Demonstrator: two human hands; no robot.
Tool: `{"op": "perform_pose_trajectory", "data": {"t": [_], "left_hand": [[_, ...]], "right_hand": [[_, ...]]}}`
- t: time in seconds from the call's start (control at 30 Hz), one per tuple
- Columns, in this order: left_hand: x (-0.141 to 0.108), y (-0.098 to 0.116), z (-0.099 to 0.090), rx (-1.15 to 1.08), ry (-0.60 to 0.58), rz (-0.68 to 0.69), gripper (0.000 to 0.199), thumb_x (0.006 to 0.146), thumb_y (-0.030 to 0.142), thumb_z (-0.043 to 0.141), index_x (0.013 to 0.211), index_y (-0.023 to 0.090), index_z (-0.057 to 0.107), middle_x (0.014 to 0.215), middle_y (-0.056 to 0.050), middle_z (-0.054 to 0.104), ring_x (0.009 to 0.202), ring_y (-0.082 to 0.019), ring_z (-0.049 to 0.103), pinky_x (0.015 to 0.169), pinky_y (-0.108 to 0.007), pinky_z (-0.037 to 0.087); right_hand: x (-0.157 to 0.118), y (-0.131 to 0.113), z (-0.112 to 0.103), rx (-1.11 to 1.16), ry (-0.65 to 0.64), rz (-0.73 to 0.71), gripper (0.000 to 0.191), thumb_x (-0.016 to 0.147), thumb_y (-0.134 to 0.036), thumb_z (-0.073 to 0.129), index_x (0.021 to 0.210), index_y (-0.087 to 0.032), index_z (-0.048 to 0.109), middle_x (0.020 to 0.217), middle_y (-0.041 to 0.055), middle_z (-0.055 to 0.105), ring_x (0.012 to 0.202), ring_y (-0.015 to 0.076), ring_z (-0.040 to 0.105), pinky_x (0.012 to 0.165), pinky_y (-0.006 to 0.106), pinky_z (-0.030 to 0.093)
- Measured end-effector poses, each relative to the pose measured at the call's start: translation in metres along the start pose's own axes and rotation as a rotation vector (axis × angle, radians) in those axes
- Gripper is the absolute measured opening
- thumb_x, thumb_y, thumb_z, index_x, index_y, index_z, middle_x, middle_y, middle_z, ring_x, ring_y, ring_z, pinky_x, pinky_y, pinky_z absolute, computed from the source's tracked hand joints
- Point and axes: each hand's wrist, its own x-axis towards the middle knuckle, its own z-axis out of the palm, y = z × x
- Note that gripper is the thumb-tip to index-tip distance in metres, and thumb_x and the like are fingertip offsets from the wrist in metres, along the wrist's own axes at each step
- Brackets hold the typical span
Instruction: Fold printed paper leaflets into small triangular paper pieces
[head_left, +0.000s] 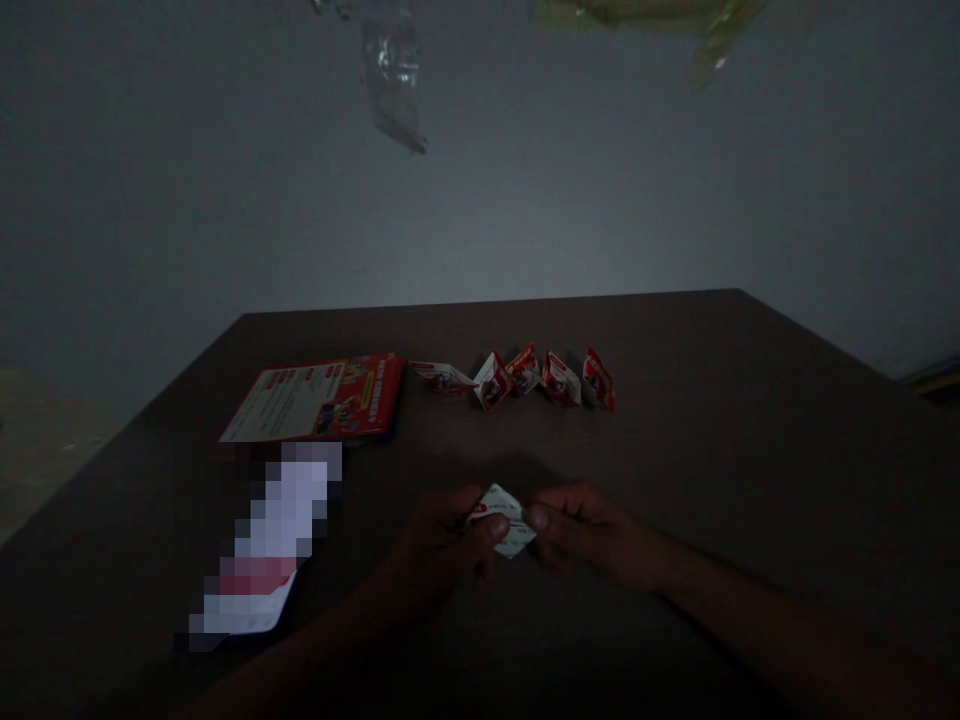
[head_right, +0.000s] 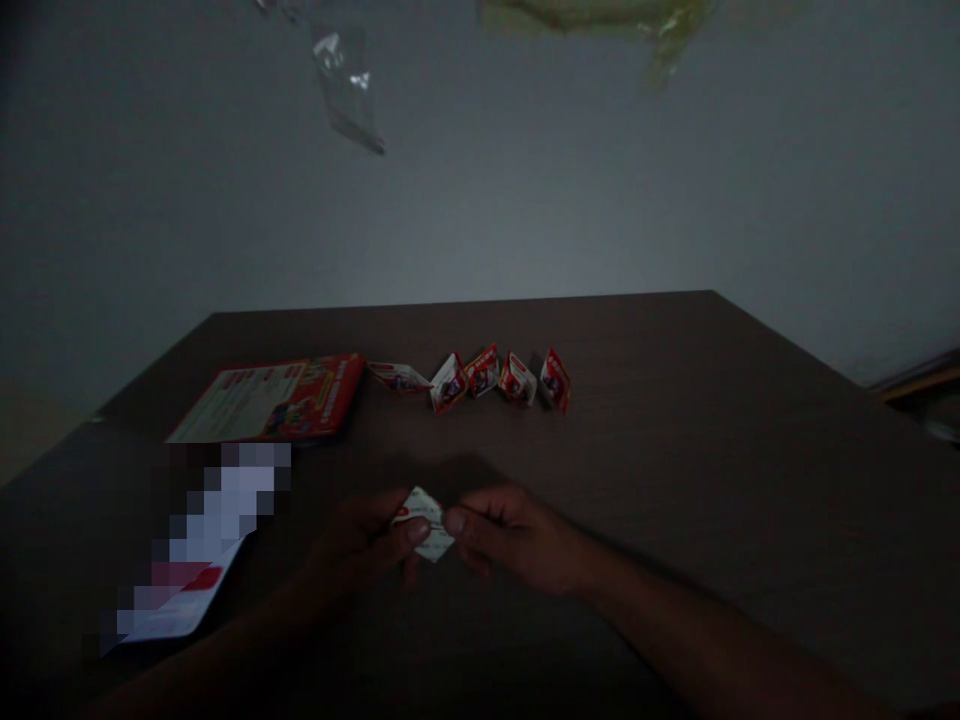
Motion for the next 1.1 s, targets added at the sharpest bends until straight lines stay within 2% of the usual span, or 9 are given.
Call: {"op": "perform_pose_trajectory", "data": {"t": [0.23, 0.57, 1.1], "left_hand": [[0.0003, 0.0060, 0.0040, -0.073, -0.060, 0.022, 0.030, 0.085, 0.041, 0.050, 0.079, 0.012, 0.057, 0.059, 0.001, 0.052, 0.048, -0.010, 0.050, 0.048, -0.020, 0.041], [-0.0015, 0.0015, 0.0016, 0.010, -0.052, 0.011, 0.029, 0.087, 0.041, 0.049, 0.081, 0.013, 0.057, 0.059, 0.001, 0.055, 0.052, -0.010, 0.052, 0.050, -0.019, 0.040], [-0.0022, 0.0023, 0.0021, 0.059, -0.037, 0.026, 0.028, 0.088, 0.038, 0.047, 0.077, 0.014, 0.055, 0.057, 0.002, 0.055, 0.051, -0.010, 0.052, 0.051, -0.019, 0.040]], "right_hand": [[-0.0017, -0.0021, -0.0010, -0.005, 0.018, 0.001, 0.046, 0.090, -0.049, 0.045, 0.060, -0.013, 0.051, 0.051, -0.0034, 0.046, 0.047, 0.0065, 0.040, 0.046, 0.020, 0.030], [-0.0001, 0.0015, -0.0013, 0.074, 0.004, 0.039, 0.043, 0.086, -0.050, 0.051, 0.064, -0.014, 0.051, 0.055, -0.0033, 0.049, 0.050, 0.0072, 0.043, 0.050, 0.020, 0.034], [0.0011, -0.0017, -0.0026, 0.026, 0.031, 0.033, 0.044, 0.085, -0.049, 0.053, 0.059, -0.014, 0.050, 0.051, -0.0039, 0.047, 0.047, 0.0063, 0.041, 0.046, 0.019, 0.030]]}}
